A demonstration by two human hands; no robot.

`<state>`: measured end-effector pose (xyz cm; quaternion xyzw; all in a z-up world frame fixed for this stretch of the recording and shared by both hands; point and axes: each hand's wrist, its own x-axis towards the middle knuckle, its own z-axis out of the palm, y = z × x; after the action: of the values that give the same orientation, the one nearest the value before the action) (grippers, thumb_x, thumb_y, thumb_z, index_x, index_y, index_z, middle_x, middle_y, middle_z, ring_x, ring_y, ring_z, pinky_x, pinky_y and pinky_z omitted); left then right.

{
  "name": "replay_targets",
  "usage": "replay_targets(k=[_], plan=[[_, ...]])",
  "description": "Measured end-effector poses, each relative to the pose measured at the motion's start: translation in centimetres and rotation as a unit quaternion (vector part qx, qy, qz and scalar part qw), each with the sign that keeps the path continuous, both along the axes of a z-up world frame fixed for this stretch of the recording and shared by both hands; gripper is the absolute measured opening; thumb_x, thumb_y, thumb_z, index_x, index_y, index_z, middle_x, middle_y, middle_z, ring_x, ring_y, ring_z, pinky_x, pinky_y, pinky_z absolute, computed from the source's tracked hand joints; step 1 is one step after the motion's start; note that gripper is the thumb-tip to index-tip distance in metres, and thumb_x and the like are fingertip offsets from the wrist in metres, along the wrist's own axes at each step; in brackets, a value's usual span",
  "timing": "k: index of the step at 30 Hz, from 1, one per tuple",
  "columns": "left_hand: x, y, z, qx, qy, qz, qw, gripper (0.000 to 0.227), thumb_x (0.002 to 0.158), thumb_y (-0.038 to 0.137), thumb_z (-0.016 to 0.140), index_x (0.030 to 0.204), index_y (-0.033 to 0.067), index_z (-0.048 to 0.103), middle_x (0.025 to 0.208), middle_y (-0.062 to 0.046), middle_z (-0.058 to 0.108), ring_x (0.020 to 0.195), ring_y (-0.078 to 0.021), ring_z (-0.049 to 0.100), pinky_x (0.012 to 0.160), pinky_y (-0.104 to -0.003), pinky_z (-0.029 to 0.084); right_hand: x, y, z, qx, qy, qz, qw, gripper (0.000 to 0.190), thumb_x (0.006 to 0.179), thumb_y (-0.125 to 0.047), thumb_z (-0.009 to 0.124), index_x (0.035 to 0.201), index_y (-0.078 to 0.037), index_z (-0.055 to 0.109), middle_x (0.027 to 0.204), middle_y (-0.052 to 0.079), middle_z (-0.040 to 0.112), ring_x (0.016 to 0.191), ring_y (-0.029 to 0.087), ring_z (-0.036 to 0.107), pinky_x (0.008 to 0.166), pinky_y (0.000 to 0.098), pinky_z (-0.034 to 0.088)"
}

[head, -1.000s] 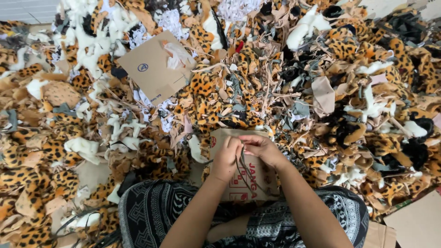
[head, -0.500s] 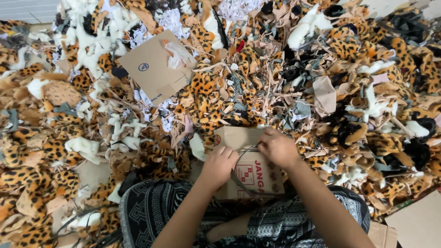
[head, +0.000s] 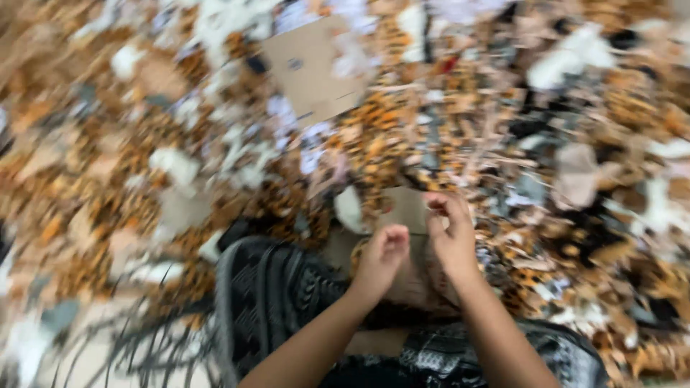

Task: The person gathers leopard-print fabric scraps from a large pile on the floor, folds them into a compact bundle, places the bundle into a small cardboard box, and secures the box with a black strap.

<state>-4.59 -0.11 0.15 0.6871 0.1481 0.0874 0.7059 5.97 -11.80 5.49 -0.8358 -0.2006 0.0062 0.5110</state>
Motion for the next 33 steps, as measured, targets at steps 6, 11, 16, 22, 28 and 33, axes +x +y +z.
replay_targets(k=[6,11,16,22,28,33], plan=[[-7.1,9.0,3.9,-0.16,-0.078,0.291,0.94,0.024,0.095,-0.004,0.058,0.115,0.0094,0.061,0.108,-0.002,0.061,0.101,-0.0126,0.055,0.095,-0.032,0.05,-7.7,14.3,2.2,0.043,0.01,0.255,0.966,0.02,0.092,-0.003,0.068,0.108,-0.014,0.075,0.106,0.007,0.068,0.105,0.032,0.067,0.09,0.0395,0.054],[-16.5,20.3,-0.8,0.096,-0.019,0.392,0.915,0.017,0.095,0.004,0.067,0.111,0.0099,0.064,0.102,-0.011,0.068,0.099,-0.0249,0.067,0.085,-0.038,0.056,-13.9,26.6,-0.5,-0.015,-0.001,0.425,0.905,0.021,0.092,-0.014,0.066,0.111,-0.019,0.074,0.108,0.003,0.071,0.112,0.028,0.065,0.098,0.0429,0.052],[-24.6,30.1,-1.9,0.235,0.242,0.398,0.853,0.024,0.103,0.021,0.056,0.124,0.0109,0.054,0.126,-0.012,0.047,0.118,-0.0283,0.046,0.099,-0.049,0.041,-18.6,32.9,-1.8,-0.092,0.017,0.469,0.878,0.018,0.092,-0.011,0.063,0.107,-0.012,0.073,0.108,0.011,0.071,0.108,0.033,0.067,0.09,0.0423,0.057],[-23.8,33.5,-4.2,0.368,0.341,0.244,0.83,0.022,0.098,0.026,0.069,0.107,0.0061,0.071,0.124,-0.013,0.056,0.122,-0.038,0.05,0.097,-0.056,0.046,-19.4,35.7,0.3,-0.201,0.146,0.476,0.844,0.055,0.092,-0.014,0.063,0.144,-0.01,0.045,0.146,0.018,0.041,0.134,0.038,0.043,0.106,0.0513,0.044],[-21.4,33.1,8.0,0.264,0.217,0.163,0.926,0.018,0.1,0.028,0.061,0.111,0.019,0.072,0.098,-0.006,0.076,0.098,-0.0293,0.073,0.084,-0.042,0.056,-13.9,33.9,0.2,-0.069,0.314,0.446,0.835,0.066,0.09,-0.026,0.073,0.148,-0.008,0.047,0.139,0.026,0.053,0.127,0.039,0.051,0.104,0.0497,0.046],[-18.3,29.9,16.1,0.025,0.067,0.132,0.989,0.018,0.097,0.023,0.066,0.103,0.0096,0.077,0.085,-0.003,0.074,0.086,-0.0161,0.065,0.081,-0.035,0.057,-4.2,27.1,12.1,-0.087,0.278,0.426,0.857,0.033,0.095,-0.022,0.067,0.122,-0.002,0.07,0.105,0.016,0.074,0.099,0.023,0.068,0.078,0.0397,0.06]])
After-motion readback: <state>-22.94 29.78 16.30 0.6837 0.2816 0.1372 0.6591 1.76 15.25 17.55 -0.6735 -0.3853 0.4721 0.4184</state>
